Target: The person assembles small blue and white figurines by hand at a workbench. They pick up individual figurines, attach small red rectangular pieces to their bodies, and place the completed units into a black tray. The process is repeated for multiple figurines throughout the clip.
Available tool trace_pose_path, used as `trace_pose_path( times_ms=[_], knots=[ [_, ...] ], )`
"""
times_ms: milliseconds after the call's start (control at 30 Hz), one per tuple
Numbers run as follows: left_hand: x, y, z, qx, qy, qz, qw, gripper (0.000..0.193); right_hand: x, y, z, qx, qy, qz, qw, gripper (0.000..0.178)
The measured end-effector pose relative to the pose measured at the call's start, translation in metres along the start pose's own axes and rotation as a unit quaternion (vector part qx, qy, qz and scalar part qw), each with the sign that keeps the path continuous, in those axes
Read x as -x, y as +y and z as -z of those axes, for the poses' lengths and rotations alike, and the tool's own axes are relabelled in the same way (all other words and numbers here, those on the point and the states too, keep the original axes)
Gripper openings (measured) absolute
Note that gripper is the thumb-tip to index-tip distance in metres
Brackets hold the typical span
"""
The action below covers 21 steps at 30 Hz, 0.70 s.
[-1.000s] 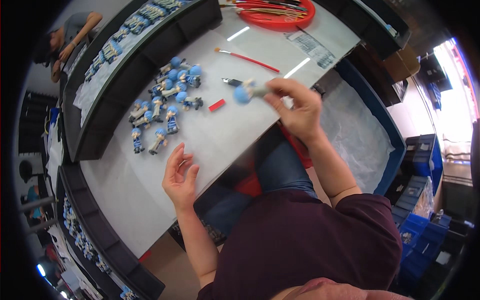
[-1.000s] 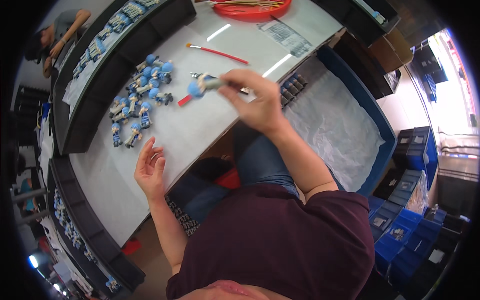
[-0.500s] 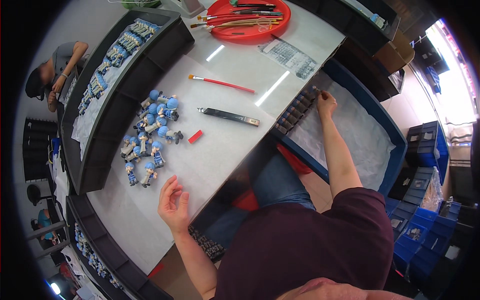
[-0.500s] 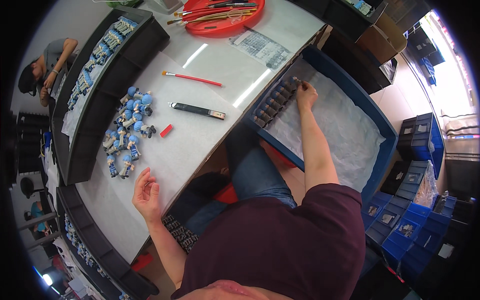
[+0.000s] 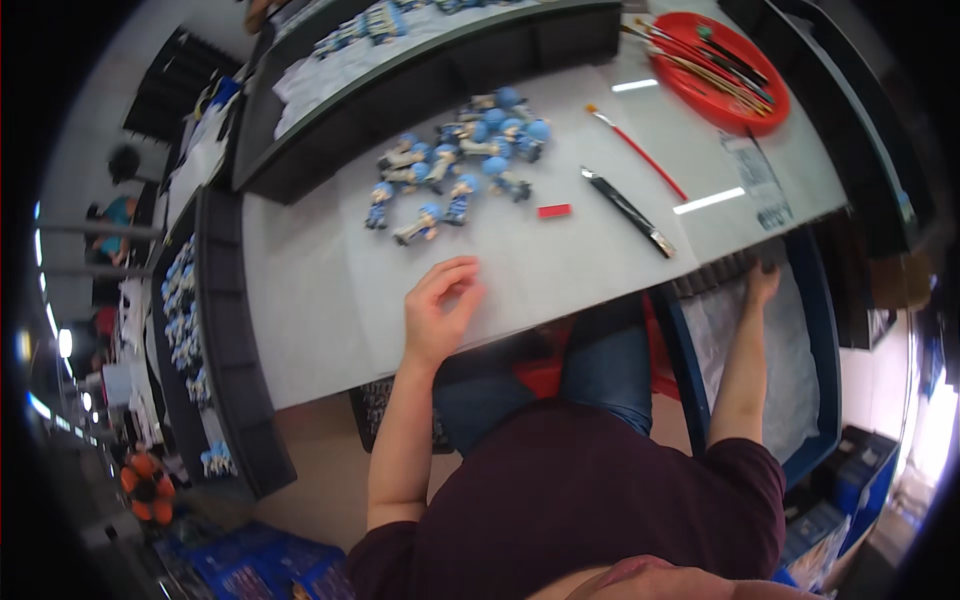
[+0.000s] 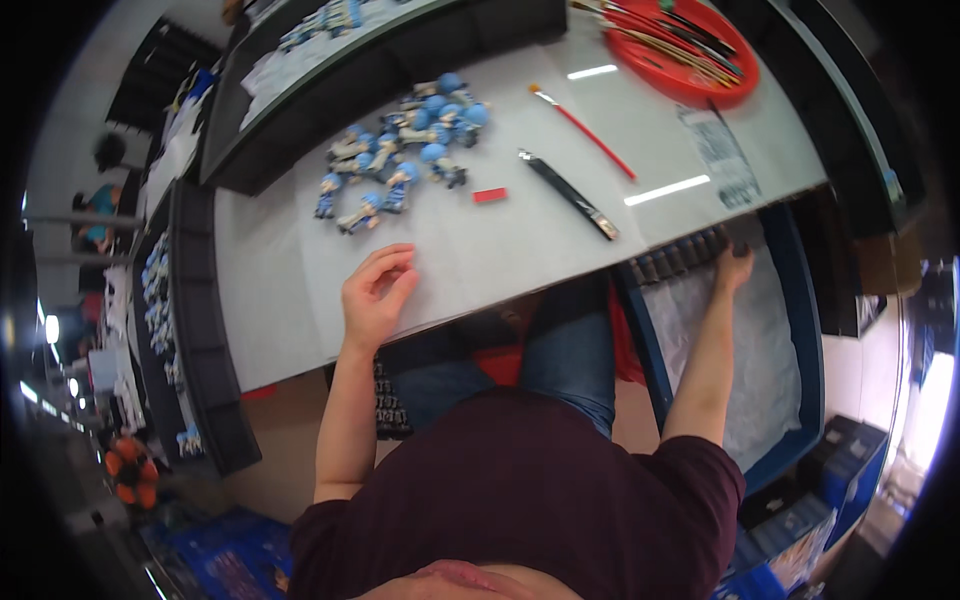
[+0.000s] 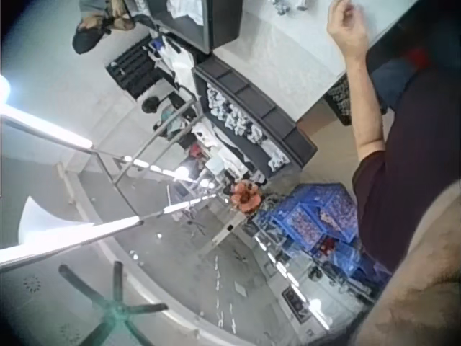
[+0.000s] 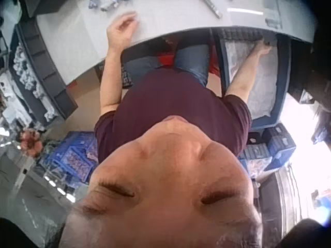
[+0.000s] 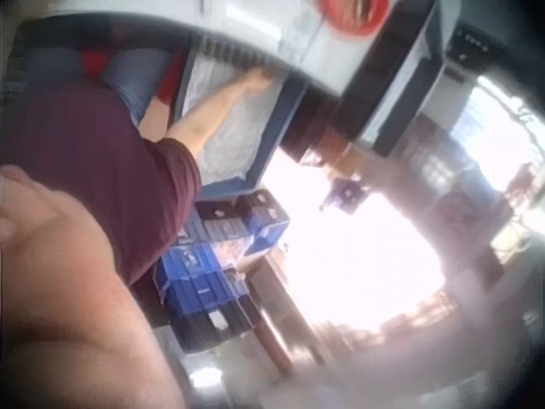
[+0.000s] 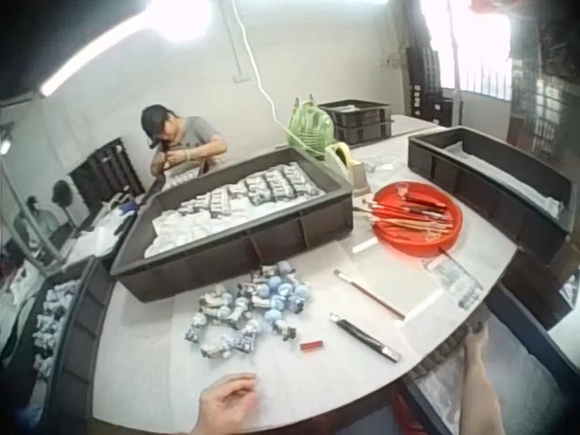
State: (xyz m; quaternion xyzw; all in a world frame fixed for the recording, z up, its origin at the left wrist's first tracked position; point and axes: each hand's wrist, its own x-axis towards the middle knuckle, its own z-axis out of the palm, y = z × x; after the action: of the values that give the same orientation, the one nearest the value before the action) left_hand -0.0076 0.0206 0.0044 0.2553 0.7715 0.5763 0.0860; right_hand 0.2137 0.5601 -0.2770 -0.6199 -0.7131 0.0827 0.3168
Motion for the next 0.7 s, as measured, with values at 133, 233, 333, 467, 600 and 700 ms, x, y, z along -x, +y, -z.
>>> trace_pose_path(
  times_ms=[133,233,333,467,600,700],
  knots=[
    [-0.005,0.014,0.009,-0.042,0.056,-0.021,0.997,0.024,0.013,-0.060,0.063,-0.276,0.013,-0.045,0.960,0.050],
    [-0.030,0.012,0.021,-0.289,0.162,-0.207,0.920,0.027,0.031,-0.129,0.129,-0.488,0.021,-0.024,0.872,0.042],
    [-0.046,0.007,0.026,-0.389,0.181,-0.163,0.888,0.029,0.071,-0.215,0.201,-0.552,-0.019,0.019,0.833,0.036],
    [-0.046,-0.008,0.038,-0.285,0.122,-0.102,0.945,0.035,0.136,-0.284,0.244,-0.635,-0.150,0.135,0.746,0.029],
    [-0.026,0.008,0.034,0.133,0.116,0.042,0.983,0.039,0.200,-0.316,0.249,-0.572,-0.388,0.271,0.670,0.028],
    [-0.010,0.011,0.035,0.318,0.098,0.109,0.937,0.038,0.245,-0.355,0.251,-0.515,-0.542,0.300,0.593,0.036]
  ],
)
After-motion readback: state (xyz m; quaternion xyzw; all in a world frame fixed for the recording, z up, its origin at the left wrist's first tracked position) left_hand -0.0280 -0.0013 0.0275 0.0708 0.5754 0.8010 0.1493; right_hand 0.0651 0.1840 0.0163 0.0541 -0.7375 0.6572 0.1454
